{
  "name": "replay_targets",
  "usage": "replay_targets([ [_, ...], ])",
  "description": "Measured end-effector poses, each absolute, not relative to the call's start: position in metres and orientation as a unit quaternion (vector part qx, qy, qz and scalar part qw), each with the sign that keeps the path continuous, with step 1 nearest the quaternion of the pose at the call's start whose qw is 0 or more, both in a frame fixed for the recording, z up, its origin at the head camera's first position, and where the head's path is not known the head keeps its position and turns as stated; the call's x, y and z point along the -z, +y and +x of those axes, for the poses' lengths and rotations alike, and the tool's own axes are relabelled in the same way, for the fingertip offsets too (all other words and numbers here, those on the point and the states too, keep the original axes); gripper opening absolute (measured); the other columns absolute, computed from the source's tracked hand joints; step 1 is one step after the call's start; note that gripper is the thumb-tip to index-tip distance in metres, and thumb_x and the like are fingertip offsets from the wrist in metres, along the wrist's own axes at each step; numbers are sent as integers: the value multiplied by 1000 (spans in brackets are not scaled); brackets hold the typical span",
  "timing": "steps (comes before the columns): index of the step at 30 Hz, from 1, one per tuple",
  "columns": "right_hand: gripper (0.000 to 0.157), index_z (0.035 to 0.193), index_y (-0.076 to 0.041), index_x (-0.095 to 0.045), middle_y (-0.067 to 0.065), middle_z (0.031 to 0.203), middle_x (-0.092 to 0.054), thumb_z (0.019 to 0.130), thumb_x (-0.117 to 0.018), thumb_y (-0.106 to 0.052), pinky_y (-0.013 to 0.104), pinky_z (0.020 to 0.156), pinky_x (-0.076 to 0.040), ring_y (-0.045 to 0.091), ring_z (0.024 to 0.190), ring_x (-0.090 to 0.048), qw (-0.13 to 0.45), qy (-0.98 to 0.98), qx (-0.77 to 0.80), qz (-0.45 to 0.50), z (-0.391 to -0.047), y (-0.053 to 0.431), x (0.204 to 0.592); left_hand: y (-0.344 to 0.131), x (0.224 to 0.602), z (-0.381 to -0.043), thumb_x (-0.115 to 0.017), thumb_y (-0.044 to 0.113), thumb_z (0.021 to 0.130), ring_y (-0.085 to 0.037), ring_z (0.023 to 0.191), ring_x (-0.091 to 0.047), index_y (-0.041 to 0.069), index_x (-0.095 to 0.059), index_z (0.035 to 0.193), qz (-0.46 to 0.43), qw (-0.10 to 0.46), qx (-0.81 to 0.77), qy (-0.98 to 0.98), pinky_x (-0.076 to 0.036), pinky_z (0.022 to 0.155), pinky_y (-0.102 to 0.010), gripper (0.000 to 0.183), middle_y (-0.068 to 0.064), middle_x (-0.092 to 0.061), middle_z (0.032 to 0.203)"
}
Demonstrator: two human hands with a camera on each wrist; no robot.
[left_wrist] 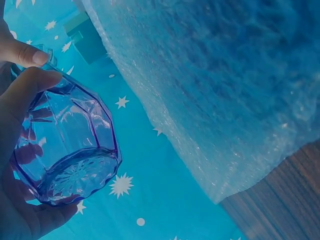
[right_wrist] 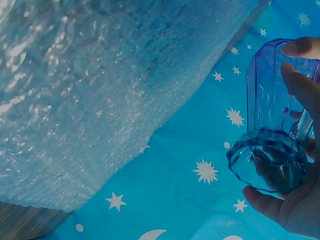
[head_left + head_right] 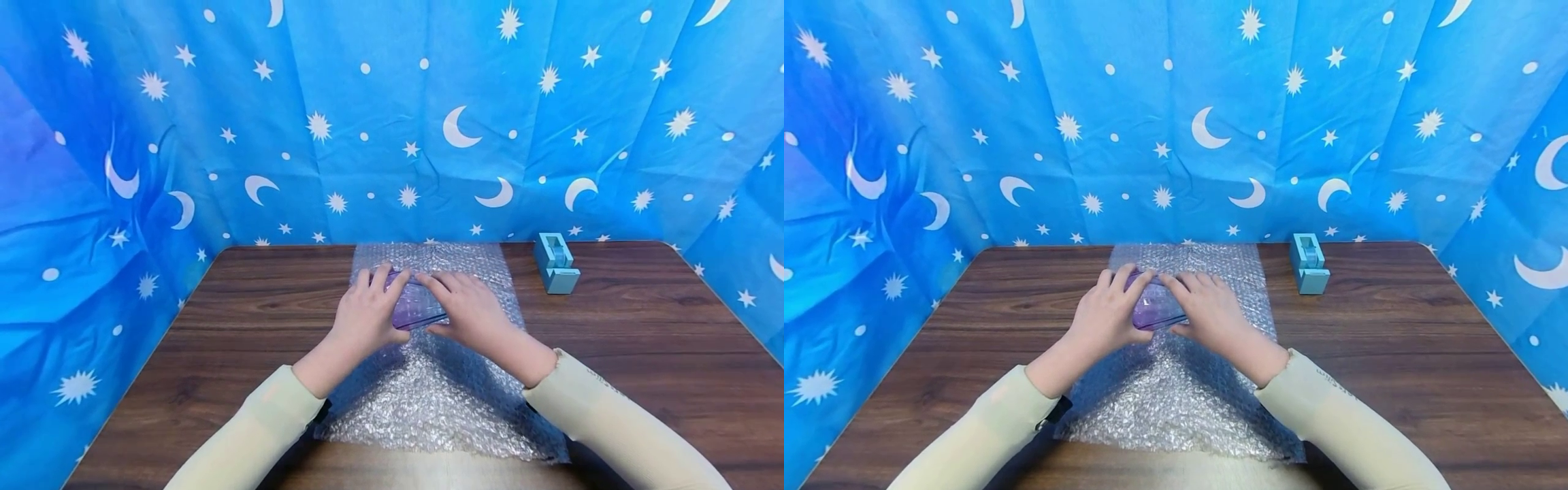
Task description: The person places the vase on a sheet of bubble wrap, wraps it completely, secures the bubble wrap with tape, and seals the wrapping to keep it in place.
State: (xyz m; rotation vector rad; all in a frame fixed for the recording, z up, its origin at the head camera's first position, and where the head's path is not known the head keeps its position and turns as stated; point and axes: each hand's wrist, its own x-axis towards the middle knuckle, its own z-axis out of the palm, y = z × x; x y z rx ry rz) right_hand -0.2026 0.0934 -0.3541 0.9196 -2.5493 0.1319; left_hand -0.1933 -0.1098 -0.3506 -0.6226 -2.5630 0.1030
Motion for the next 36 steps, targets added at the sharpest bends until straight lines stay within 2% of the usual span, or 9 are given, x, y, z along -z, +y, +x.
replay_targets([
  [11, 88, 147, -14, -51, 13, 133, -68, 75, -90, -45, 56, 104, -54, 35, 120, -67, 189, -932, -51, 306, -201, 93, 356, -108, 354, -193, -94, 56, 60, -34, 108, -63, 16, -56, 140, -247, 257, -33, -934, -64, 74, -41, 98, -17, -62, 134],
  [22, 86, 144, -12, -55, 13, 127, -70, 74, -90, -47, 52, 101, -56, 33, 116, -69, 184, -927, -63, 320, -195, 99, 363, -109, 357, -187, -93, 58, 60, -33, 108, -65, 18, -57, 139, -263, 247, -31, -932, -65, 74, -41, 96, -15, -64, 133],
  [29, 85, 144, -12, -56, 14, 127, -70, 74, -90, -45, 51, 100, -57, 33, 117, -69, 182, -926, -81, 320, -190, 100, 364, -109, 359, -185, -95, 54, 58, -32, 106, -67, 17, -59, 139, -277, 251, -23, -927, -64, 70, -40, 96, -13, -66, 131],
  [36, 84, 141, -11, -60, 14, 120, -74, 70, -93, -40, 50, 97, -59, 33, 108, -72, 187, -919, -118, 327, -185, 104, 364, -109, 356, -179, -96, 52, 58, -35, 111, -65, 17, -59, 138, -279, 222, 15, -934, -64, 79, -45, 95, -13, -65, 134],
])
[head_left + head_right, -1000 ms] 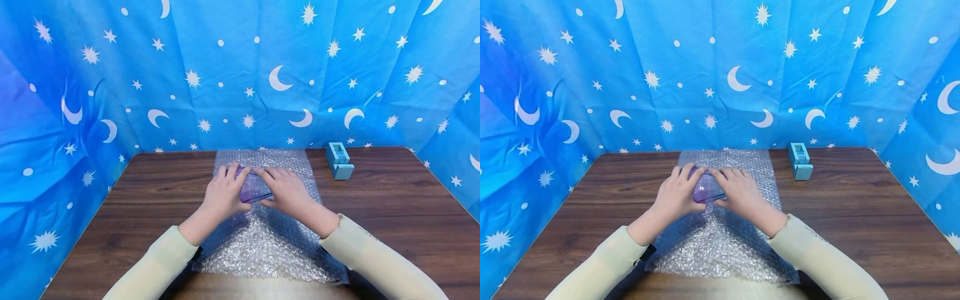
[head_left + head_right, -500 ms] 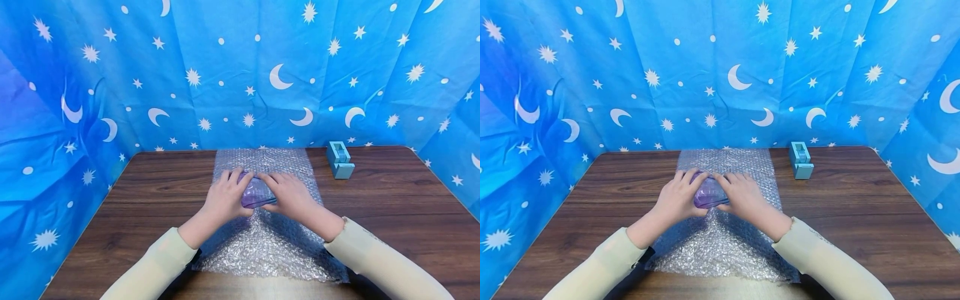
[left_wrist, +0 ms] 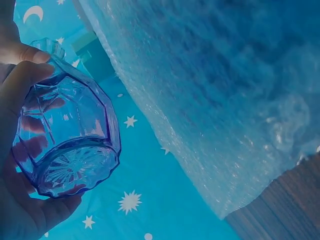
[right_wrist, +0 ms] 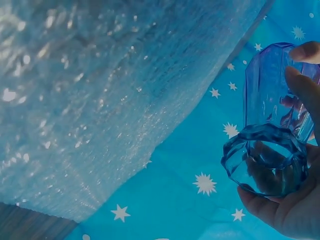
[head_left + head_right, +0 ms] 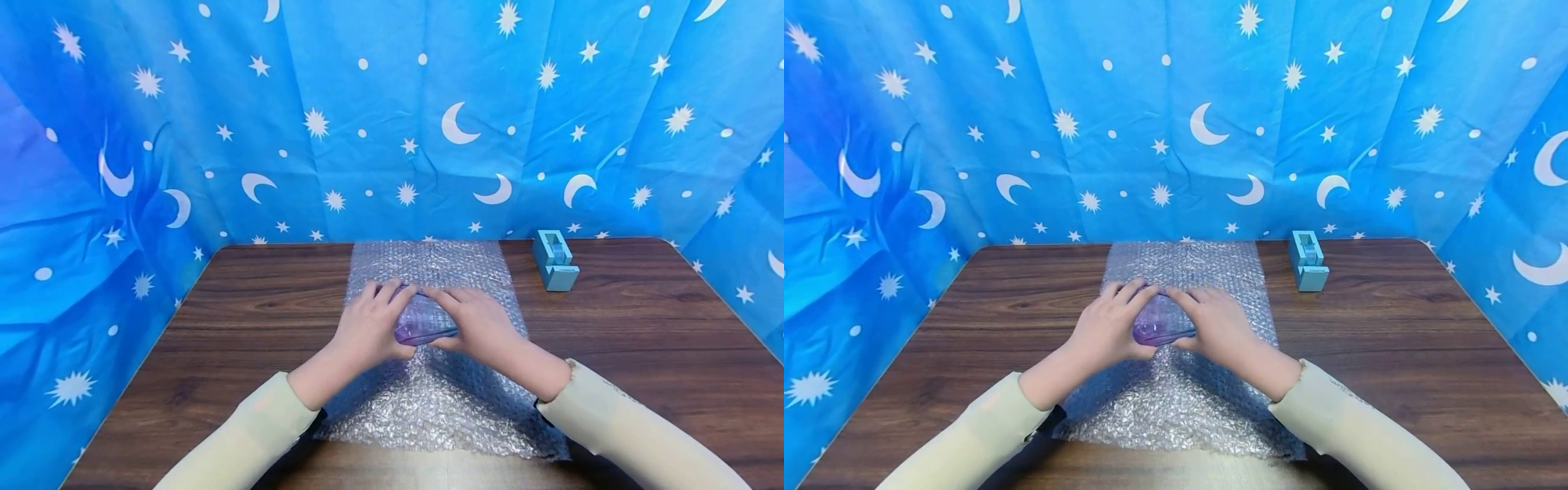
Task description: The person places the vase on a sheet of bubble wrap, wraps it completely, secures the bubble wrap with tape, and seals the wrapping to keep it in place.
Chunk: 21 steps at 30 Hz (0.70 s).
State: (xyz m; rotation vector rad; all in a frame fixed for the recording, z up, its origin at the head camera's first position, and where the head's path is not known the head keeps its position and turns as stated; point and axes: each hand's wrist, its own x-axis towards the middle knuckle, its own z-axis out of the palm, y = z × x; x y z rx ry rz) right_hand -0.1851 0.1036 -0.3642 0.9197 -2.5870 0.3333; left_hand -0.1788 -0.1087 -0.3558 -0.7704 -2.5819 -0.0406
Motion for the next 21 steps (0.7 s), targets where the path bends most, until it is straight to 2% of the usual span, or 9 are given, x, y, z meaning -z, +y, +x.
replay_targets([
  [5, 81, 140, -11, -61, 11, 118, -75, 71, -92, -42, 47, 90, -61, 30, 105, -73, 186, -920, -102, 330, -180, 107, 362, -107, 353, -174, -95, 51, 59, -38, 114, -63, 16, -58, 139, -283, 192, 34, -939, -63, 85, -48, 95, -14, -64, 135],
  [12, 82, 140, -12, -61, 10, 117, -75, 70, -92, -43, 46, 87, -62, 29, 103, -73, 164, -927, -116, 317, -169, 110, 362, -106, 350, -167, -95, 50, 61, -38, 119, -61, 16, -55, 144, -291, 142, 42, -945, -62, 90, -50, 98, -15, -62, 141],
  [16, 84, 138, -12, -63, 8, 109, -77, 67, -93, -46, 41, 81, -63, 25, 93, -74, 172, -921, -119, 328, -164, 112, 364, -106, 349, -163, -94, 53, 62, -37, 118, -62, 16, -55, 144, -301, 118, 40, -945, -62, 88, -50, 98, -14, -62, 141],
  [21, 83, 138, -13, -64, 7, 110, -77, 68, -92, -47, 40, 78, -63, 24, 93, -74, 149, -923, -126, 331, -158, 114, 367, -107, 349, -157, -92, 57, 63, -39, 120, -62, 15, -54, 144, -309, 95, 31, -946, -63, 83, -51, 98, -15, -62, 141],
])
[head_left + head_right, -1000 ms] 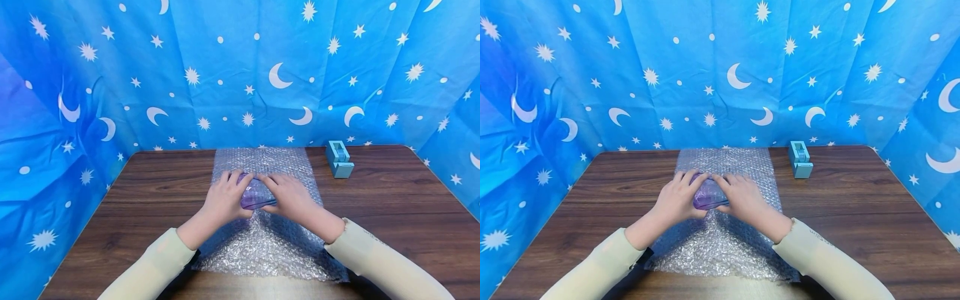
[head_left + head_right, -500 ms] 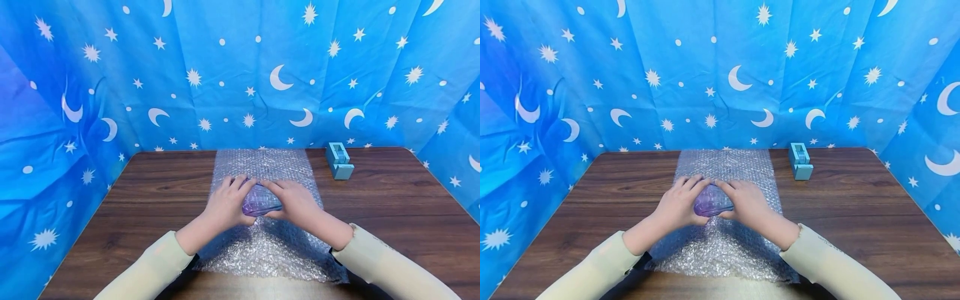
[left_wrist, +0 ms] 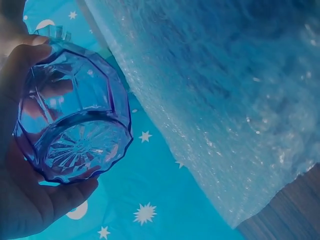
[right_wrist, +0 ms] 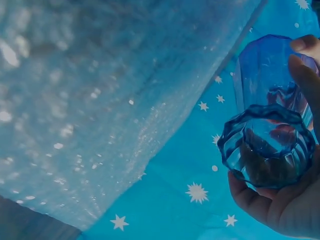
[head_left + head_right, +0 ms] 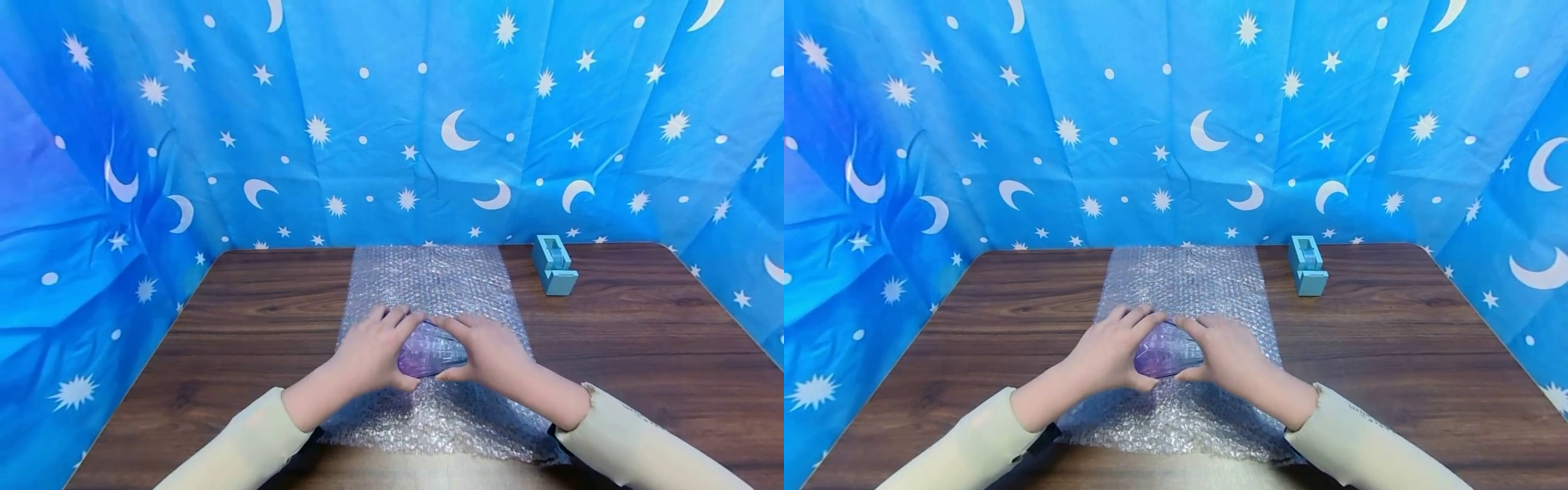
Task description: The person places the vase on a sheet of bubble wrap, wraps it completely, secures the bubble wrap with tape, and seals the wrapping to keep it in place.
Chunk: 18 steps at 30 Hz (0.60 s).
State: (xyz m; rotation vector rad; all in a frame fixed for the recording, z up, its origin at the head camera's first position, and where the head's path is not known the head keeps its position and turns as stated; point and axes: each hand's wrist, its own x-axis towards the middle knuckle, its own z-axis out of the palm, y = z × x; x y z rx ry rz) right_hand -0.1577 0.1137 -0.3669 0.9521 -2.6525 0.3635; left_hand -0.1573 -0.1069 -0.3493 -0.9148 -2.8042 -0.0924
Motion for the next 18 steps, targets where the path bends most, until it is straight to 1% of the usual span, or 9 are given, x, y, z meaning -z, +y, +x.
replay_targets([
  [4, 80, 138, -13, -64, 7, 112, -76, 71, -91, -47, 39, 78, -63, 24, 96, -74, 123, -926, -137, 329, -153, 116, 369, -107, 350, -154, -92, 58, 63, -40, 122, -62, 17, -55, 144, -311, 77, 26, -947, -63, 83, -52, 98, -15, -62, 142],
  [6, 79, 138, -13, -63, 8, 114, -76, 72, -90, -47, 39, 78, -63, 25, 97, -74, 108, -928, -140, 329, -150, 116, 369, -108, 350, -151, -91, 59, 64, -38, 122, -62, 17, -55, 144, -313, 68, 22, -947, -63, 84, -51, 97, -15, -63, 142],
  [11, 81, 141, -12, -61, 11, 124, -74, 74, -89, -48, 44, 85, -63, 28, 106, -74, 64, -928, -157, 331, -145, 117, 374, -110, 353, -145, -90, 59, 65, -32, 117, -64, 17, -56, 143, -326, 50, 15, -944, -63, 85, -47, 95, -13, -65, 137],
  [16, 82, 141, -12, -60, 12, 127, -73, 74, -88, -51, 47, 88, -62, 31, 111, -72, 44, -930, -159, 329, -143, 118, 377, -109, 356, -142, -89, 61, 65, -29, 113, -65, 16, -56, 143, -341, 48, 10, -939, -62, 87, -45, 96, -10, -66, 134],
  [18, 82, 141, -12, -61, 13, 128, -72, 74, -88, -50, 48, 88, -62, 32, 112, -72, 41, -930, -161, 328, -142, 120, 378, -108, 357, -143, -89, 62, 65, -30, 114, -65, 16, -56, 143, -342, 47, 11, -938, -62, 87, -45, 96, -10, -67, 134],
])
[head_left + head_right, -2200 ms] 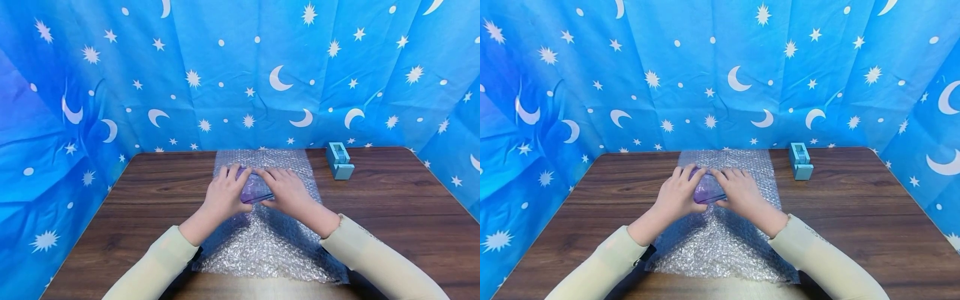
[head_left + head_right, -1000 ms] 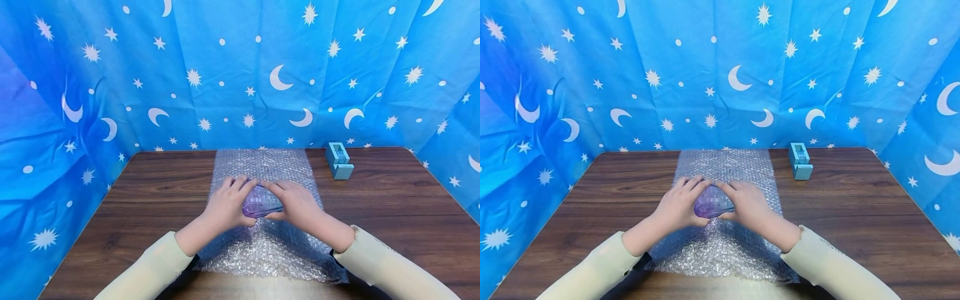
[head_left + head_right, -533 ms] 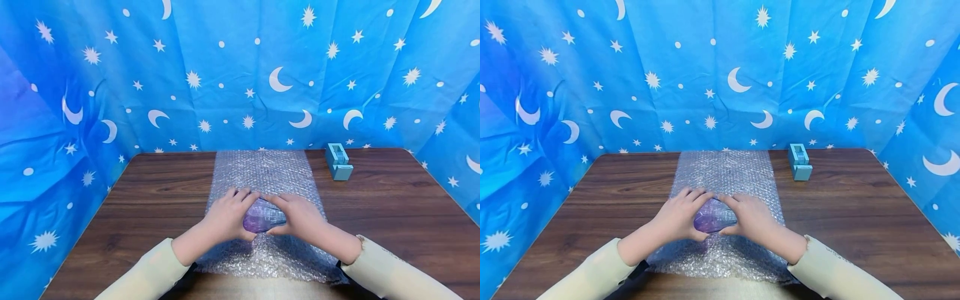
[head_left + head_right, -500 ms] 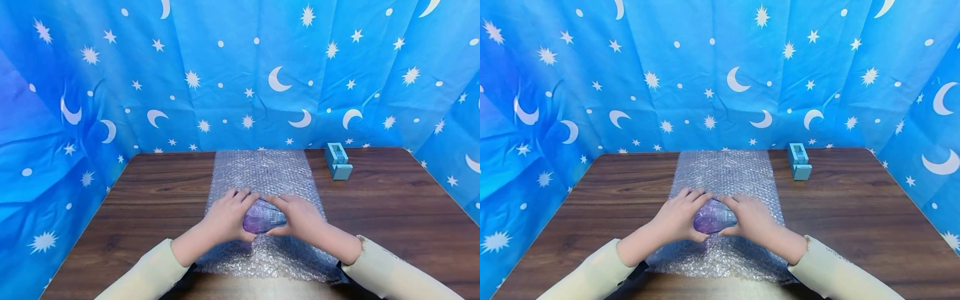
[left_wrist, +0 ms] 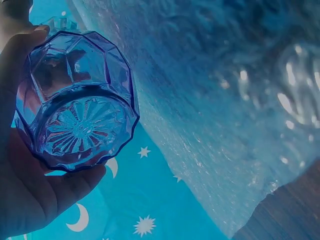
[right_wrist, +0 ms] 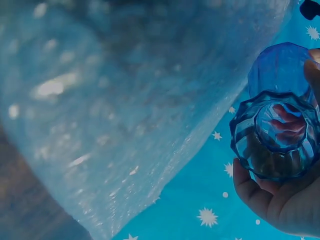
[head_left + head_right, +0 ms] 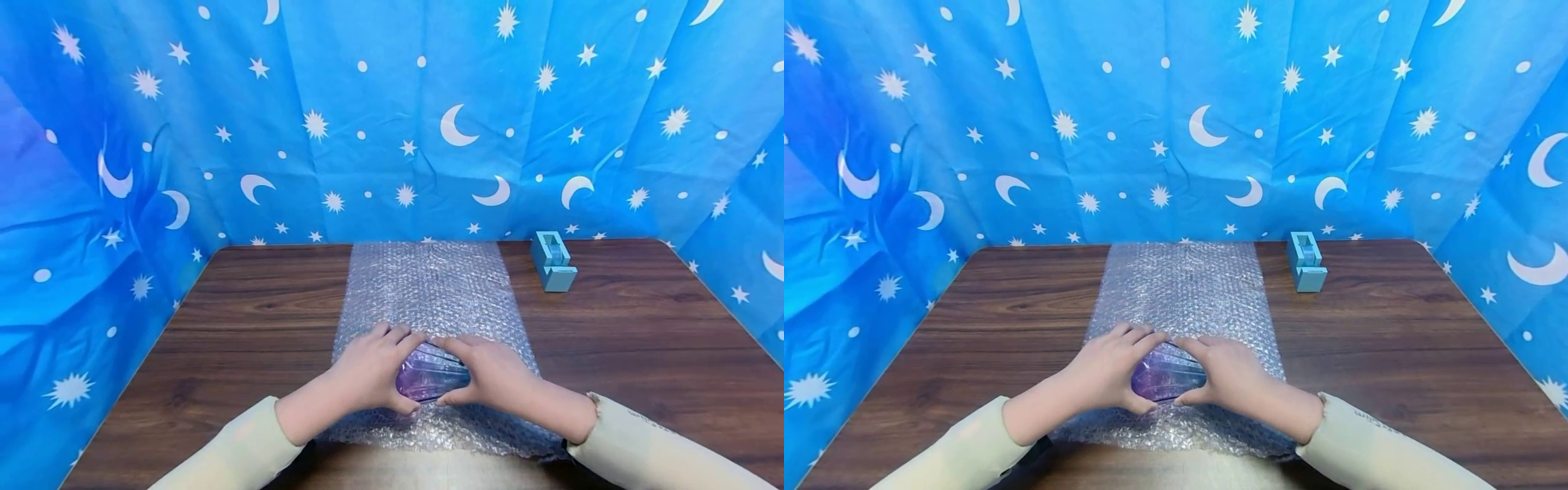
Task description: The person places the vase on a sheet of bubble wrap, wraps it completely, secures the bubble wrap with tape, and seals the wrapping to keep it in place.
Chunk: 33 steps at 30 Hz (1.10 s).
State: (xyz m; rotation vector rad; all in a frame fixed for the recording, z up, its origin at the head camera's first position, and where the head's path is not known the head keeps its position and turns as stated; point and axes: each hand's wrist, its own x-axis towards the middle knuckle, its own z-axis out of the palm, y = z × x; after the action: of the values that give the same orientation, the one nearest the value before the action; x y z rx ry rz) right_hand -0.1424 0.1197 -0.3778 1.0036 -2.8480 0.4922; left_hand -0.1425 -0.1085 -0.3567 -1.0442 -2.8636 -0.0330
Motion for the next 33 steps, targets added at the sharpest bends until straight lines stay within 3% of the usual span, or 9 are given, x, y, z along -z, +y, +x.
replay_targets([
  [20, 79, 142, -14, -60, 12, 129, -72, 76, -88, -48, 49, 88, -61, 31, 112, -72, 33, -931, -168, 323, -148, 145, 380, -87, 359, -151, -86, 66, 66, -27, 115, -65, 16, -55, 143, -352, 57, 9, -934, -62, 89, -41, 98, -9, -67, 136],
  [33, 79, 142, -13, -58, 12, 129, -71, 79, -85, -51, 50, 86, -61, 33, 112, -71, 39, -923, -171, 344, -152, 149, 388, -87, 365, -153, -85, 68, 67, -29, 118, -64, 18, -53, 145, -346, 52, 14, -937, -63, 87, -45, 98, -12, -65, 140],
])
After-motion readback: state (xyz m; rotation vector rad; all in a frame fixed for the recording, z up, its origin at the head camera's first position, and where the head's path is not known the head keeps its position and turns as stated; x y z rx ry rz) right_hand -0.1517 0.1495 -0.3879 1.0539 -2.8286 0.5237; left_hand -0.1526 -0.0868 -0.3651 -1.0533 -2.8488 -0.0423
